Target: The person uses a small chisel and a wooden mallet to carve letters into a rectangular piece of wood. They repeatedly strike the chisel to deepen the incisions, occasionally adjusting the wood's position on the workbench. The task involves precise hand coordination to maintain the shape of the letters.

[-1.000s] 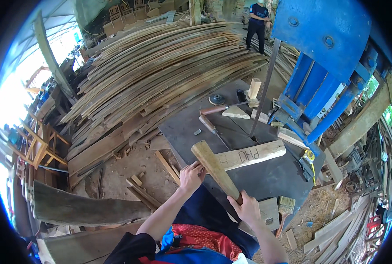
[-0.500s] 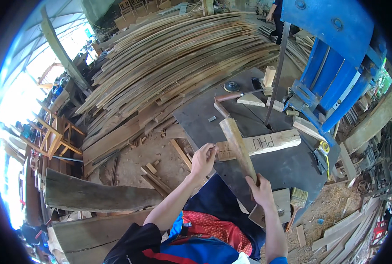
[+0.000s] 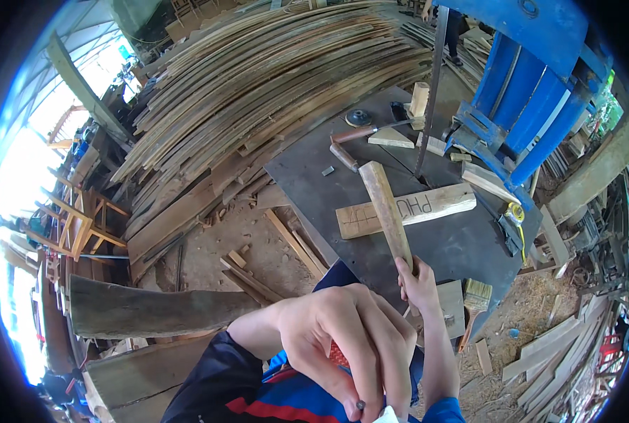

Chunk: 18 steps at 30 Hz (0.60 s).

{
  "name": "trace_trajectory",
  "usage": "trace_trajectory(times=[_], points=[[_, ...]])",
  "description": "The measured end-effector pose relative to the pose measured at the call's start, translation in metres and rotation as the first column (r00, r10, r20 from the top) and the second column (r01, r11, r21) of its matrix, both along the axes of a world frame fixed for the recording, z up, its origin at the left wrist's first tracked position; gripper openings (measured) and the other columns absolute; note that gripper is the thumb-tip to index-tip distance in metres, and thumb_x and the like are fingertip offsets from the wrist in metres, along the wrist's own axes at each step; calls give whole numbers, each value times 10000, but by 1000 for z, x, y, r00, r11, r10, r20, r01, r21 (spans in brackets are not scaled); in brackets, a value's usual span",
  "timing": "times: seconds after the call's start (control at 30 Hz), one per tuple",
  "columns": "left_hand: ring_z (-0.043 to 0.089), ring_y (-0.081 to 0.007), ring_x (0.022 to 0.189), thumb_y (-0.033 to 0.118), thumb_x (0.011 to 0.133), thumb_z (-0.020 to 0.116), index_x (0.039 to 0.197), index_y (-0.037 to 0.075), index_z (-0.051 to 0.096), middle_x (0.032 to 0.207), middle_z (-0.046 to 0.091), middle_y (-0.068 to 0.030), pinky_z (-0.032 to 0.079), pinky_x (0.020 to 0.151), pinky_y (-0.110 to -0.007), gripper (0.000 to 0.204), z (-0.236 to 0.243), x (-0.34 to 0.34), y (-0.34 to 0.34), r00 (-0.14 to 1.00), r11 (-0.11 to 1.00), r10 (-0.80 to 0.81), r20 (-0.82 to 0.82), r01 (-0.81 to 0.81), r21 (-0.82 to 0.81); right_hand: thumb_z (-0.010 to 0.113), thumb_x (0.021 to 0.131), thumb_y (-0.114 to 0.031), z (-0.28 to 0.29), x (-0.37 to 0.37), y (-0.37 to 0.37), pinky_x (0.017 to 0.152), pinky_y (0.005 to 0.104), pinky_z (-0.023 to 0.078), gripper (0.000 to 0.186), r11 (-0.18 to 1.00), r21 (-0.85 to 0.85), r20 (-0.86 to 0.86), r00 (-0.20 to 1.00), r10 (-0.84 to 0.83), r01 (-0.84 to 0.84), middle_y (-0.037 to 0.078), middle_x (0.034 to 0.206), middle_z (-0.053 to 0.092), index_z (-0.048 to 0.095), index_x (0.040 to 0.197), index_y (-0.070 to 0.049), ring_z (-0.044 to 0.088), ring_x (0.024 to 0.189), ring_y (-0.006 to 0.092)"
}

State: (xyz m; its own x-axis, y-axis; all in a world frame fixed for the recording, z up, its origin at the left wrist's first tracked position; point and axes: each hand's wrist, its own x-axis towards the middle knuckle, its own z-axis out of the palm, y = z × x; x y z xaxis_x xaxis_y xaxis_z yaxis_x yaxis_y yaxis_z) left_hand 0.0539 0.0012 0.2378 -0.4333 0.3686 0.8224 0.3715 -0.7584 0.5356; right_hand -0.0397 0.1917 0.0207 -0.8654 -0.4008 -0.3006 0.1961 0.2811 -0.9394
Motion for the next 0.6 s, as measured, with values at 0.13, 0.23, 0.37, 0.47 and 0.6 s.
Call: trace_trajectory(times=[0.13, 0.23, 0.37, 0.47, 0.6], points=[[643, -229, 775, 115, 914, 813, 904, 34, 812, 1057, 791, -127, 496, 700, -367, 82, -3, 3, 0, 999, 1000, 22, 24, -22, -7, 679, 1043, -380, -5, -2, 2, 388, 293, 424, 413, 999, -38, 15, 1000, -20, 20, 38, 634, 585, 648, 1027, 31, 552, 412, 117], [621, -213, 757, 100, 887, 836, 891, 35, 808, 1052, 791, -113, 458, 687, -371, 71, -2, -5, -7, 997, 999, 47, 55, -47, 5, 681, 1043, -372, 1, 4, 2, 387, 291, 419, 397, 1000, 8, 0, 1000, -12, 12, 35, 632, 581, 644, 1014, 22, 545, 412, 114], [635, -209, 841, 152, 976, 721, 838, 7, 786, 960, 782, -138, 541, 700, -367, 211, 22, -21, -15, 996, 995, 79, 53, -82, 57, 684, 1042, -372, 12, 2, -1, 390, 292, 417, 391, 1000, -8, -55, 998, -6, 6, 29, 628, 574, 644, 1008, 16, 538, 415, 111], [669, -230, 854, 111, 988, 712, 927, -13, 773, 998, 757, -158, 583, 764, -383, 152, 8, -29, -27, 898, 919, 390, 205, -395, -20, 685, 1041, -376, -24, -5, 6, 390, 294, 417, 397, 1000, 8, 55, 998, 2, -3, 28, 628, 573, 647, 1012, 18, 538, 414, 112], [715, -195, 934, 50, 1014, 699, 1069, -42, 769, 1128, 745, -135, 581, 861, -330, 128, -89, -58, -84, 310, 144, 931, -192, -796, -588, 688, 1040, -381, -7, -1, 1, 390, 297, 422, 405, 999, -8, -6, 999, -33, 33, 32, 634, 584, 656, 1015, 22, 543, 416, 112]])
